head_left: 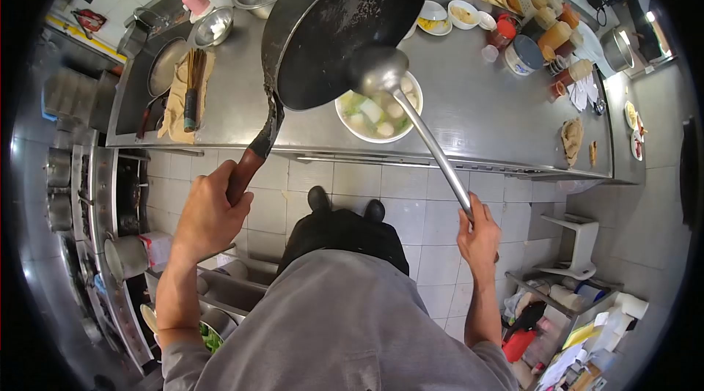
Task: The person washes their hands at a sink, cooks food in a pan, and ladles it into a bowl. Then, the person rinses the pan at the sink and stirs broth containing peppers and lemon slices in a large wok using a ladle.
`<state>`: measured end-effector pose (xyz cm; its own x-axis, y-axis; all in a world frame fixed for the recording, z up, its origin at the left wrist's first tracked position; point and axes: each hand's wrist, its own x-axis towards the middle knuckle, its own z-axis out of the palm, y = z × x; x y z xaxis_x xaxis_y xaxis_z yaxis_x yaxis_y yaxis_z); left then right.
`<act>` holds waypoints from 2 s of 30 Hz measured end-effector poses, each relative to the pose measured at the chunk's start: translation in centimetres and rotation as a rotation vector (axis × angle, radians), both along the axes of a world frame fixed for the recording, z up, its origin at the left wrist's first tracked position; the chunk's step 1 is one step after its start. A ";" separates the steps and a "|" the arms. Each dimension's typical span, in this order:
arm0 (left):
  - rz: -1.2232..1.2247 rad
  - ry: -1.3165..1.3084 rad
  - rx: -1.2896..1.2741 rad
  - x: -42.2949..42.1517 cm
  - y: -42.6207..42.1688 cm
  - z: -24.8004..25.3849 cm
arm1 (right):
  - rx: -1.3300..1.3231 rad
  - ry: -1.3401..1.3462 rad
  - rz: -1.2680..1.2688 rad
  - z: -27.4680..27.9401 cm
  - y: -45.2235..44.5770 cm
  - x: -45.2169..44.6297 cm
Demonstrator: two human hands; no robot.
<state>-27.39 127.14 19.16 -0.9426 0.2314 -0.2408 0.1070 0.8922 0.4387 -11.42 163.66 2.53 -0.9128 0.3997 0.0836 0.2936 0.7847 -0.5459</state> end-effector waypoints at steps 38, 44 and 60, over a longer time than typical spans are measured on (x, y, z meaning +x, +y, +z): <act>0.779 -0.040 0.612 -11.4 -49.7 -9.9 | -1.047 -0.375 0.432 -0.3 -51.8 -34.2; 0.822 0.144 0.318 -17.5 -58.0 -15.0 | -0.920 -0.466 0.432 -5.4 -60.6 -44.8; 0.731 -0.237 0.887 -29.6 -65.8 -15.9 | -1.616 -0.911 0.314 2.2 -71.8 -49.1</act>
